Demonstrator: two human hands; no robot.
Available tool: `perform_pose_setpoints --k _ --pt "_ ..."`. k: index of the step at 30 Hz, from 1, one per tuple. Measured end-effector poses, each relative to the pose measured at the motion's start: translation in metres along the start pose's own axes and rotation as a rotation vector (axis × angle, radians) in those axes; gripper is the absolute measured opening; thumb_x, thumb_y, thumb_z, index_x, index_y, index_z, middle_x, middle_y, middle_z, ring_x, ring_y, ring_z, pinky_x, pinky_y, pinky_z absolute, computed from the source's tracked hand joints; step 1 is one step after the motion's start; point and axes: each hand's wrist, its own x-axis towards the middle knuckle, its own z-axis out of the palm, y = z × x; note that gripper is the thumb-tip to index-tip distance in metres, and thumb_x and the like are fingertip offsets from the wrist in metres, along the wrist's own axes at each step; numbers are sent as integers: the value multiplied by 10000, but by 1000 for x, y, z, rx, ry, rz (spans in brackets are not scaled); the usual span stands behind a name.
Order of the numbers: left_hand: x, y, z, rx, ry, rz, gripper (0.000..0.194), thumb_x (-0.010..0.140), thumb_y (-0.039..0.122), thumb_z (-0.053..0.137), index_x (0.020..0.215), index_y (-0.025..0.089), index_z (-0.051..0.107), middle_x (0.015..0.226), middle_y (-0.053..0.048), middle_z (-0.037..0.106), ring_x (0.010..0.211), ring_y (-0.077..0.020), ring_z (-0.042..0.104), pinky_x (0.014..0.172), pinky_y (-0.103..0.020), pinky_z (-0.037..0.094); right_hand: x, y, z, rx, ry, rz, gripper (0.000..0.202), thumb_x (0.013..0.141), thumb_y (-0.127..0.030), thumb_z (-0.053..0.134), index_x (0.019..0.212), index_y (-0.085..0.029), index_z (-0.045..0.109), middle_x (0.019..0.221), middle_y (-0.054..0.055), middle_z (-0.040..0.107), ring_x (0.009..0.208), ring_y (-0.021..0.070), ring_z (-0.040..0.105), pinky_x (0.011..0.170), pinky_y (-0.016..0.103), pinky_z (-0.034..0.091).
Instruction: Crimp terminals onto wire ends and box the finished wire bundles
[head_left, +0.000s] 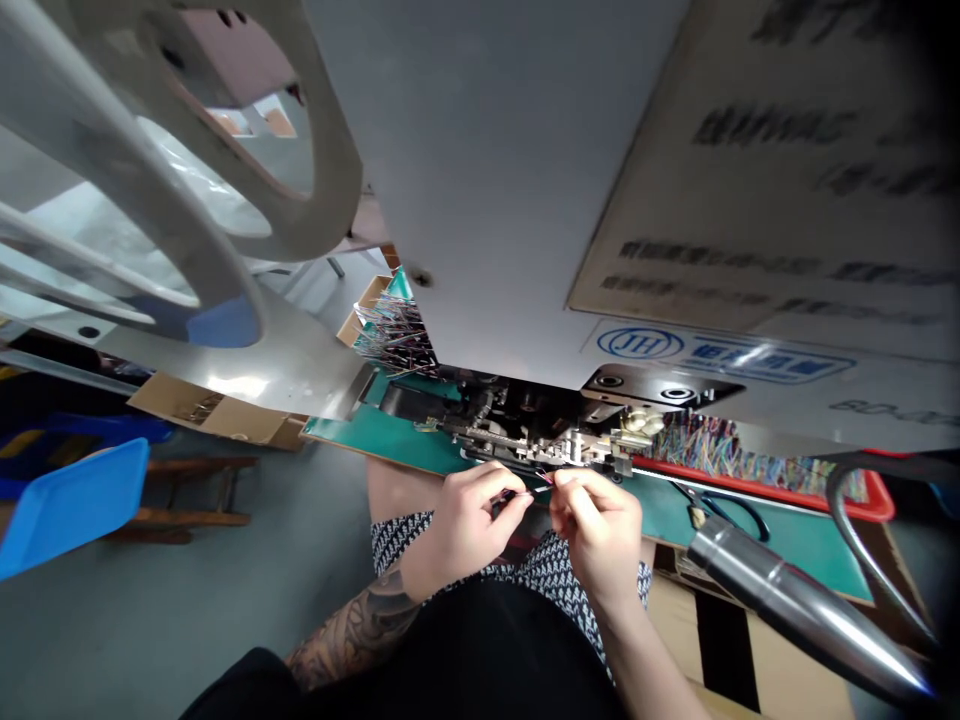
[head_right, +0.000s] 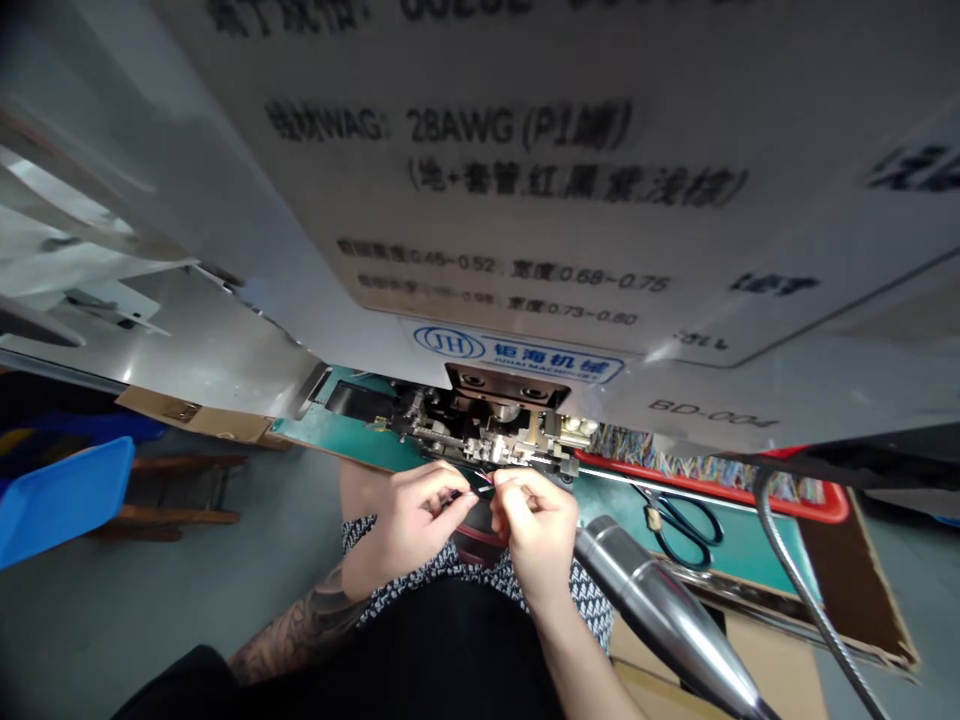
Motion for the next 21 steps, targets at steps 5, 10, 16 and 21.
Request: perform_pose_setpoints --k 5,10,16,21 --pt "3 -5 -14 34 -26 64 124 993 187 667 901 191 750 842 -29 733 662 -129 628 652 -273 524 -1 -23 0 -135 -78 26 312 876 -465 810 771 -172 796 565 13 655 449 133 553 429 235 454" --pt "6 -3 -15 54 -3 96 134 983 167 672 887 181 764 841 -27 738 637 -110 614 618 -249 515 -3 -21 3 -155 -13 -15 334 887 -465 805 725 -175 771 558 10 656 445 137 564 423 237 472" --pt "7 3 -6 94 84 128 166 1005 151 660 874 181 757 857 -32 738 688 -118 661 625 -235 531 2 -5 5 -68 81 -42 349 877 -445 829 674 -170 762 516 3 632 399 124 533 385 229 419" --pt "6 2 -4 101 102 105 141 1004 165 675 893 183 760 865 -34 743 729 -128 687 636 -234 538 6 -6 7 -2 59 37 449 872 -439 839 543 -169 694 475 2 584 385 105 488 378 218 358"
